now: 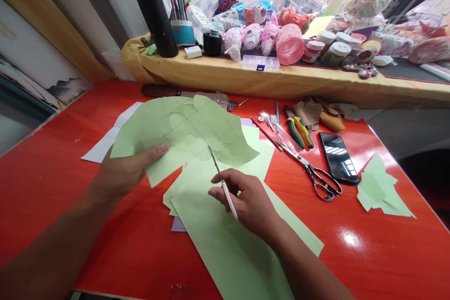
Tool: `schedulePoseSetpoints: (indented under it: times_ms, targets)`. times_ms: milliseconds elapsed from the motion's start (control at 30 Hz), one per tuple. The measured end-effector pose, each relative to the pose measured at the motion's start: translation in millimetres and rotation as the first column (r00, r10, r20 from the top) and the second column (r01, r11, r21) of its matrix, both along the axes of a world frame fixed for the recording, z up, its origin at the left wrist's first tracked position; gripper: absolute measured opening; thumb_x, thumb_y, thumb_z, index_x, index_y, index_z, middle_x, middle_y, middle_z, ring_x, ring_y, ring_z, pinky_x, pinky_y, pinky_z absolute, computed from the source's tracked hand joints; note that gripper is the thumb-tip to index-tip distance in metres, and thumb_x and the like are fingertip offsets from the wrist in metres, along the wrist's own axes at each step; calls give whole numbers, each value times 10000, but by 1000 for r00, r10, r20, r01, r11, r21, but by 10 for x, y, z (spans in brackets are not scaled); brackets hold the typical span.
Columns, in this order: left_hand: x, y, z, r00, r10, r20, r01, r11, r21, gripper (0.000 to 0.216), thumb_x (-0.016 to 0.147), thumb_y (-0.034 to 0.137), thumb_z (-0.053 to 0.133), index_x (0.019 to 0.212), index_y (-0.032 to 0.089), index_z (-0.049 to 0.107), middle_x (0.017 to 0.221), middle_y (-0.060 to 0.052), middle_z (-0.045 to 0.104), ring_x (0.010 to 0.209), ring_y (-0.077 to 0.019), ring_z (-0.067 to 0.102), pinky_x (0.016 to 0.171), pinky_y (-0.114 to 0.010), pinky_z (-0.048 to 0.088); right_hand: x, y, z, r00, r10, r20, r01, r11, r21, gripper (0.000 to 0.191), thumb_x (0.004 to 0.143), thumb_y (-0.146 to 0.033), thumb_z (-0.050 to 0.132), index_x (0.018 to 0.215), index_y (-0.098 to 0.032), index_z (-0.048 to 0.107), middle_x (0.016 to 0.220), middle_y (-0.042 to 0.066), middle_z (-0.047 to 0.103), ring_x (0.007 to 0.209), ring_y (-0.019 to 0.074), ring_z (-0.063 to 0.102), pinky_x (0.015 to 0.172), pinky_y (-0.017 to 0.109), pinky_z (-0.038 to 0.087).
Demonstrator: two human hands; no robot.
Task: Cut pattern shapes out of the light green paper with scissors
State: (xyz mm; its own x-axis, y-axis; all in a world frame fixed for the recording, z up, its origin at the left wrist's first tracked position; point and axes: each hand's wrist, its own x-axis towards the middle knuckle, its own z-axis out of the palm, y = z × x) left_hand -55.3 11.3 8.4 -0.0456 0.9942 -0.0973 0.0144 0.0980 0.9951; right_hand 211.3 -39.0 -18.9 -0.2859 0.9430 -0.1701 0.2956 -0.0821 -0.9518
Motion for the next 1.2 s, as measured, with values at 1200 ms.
schedulePoseSetpoints:
  times_ms: [1200]
  targets:
    - [-70, 3, -32, 999, 48, -21, -48, 999, -18, 383, 773, 448, 949, 1069, 220, 867, 1250, -117, 837, 1157, -411, 781, 883, -455, 697, 21, -9, -35, 992, 126, 25, -126, 992, -9, 499, 955, -681, 714, 1135, -216, 729, 774, 11, 639, 685, 197, 630, 641, 318, 523]
